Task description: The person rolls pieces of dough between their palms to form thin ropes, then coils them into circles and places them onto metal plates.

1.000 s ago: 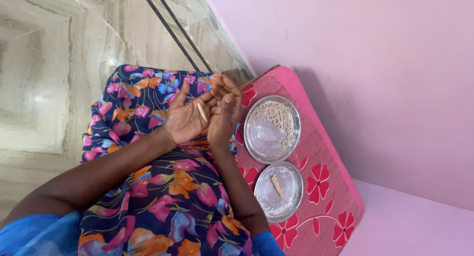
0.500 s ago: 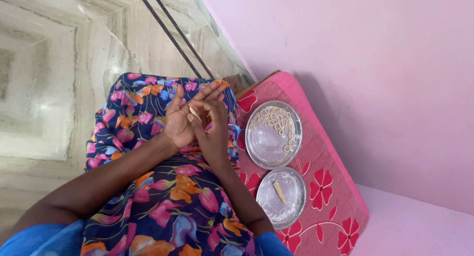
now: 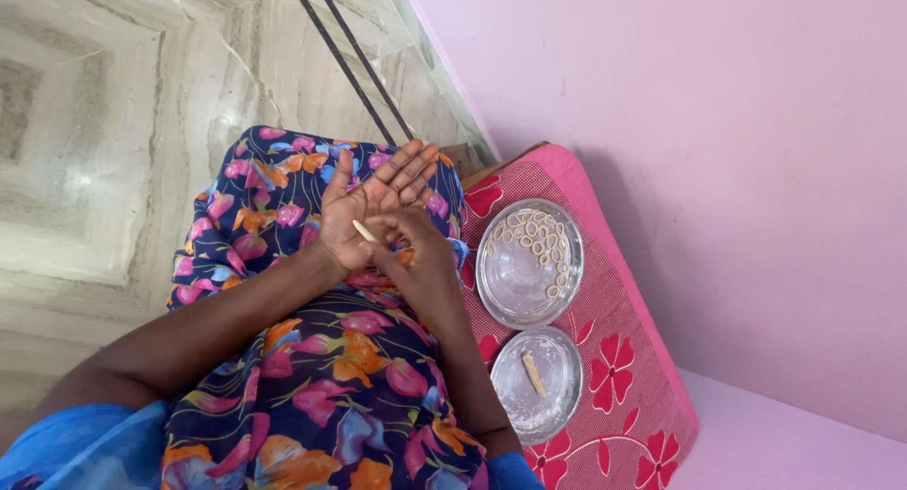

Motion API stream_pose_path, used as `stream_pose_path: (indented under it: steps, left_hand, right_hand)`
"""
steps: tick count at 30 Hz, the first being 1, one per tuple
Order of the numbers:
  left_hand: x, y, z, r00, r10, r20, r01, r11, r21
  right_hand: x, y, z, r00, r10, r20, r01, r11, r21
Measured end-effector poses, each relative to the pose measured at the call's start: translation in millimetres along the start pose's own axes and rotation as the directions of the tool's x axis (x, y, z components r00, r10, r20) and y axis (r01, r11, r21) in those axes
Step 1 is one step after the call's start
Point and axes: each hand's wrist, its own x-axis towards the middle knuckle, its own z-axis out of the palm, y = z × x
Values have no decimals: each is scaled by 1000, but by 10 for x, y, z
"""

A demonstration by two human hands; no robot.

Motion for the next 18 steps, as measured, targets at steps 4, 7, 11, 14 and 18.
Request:
stream_pose_path:
  steps: [4, 7, 11, 14, 18]
  left_hand:
    - [-80, -22, 91, 998, -59, 6, 59, 997, 40]
    - [-52, -32, 139, 990, -118, -79, 116, 993, -25]
    - [-87, -6, 42, 995, 96, 9, -96, 966, 239]
    - [-66, -56, -101, 992, 119, -51, -99, 952, 289]
    - [-40, -170, -243, 991, 106, -85, -74, 947, 314]
  right_hand:
    - [326, -12, -159, 985, -103, -142, 92, 993, -80]
    - [643, 31, 208, 950, -287, -123, 243, 927, -285]
    - [695, 236, 755, 896, -443, 6, 374, 750, -545]
    - [906, 700, 427, 939, -216, -268, 122, 937, -326]
    - [774, 1202, 464, 949, -148, -277, 144, 989, -37]
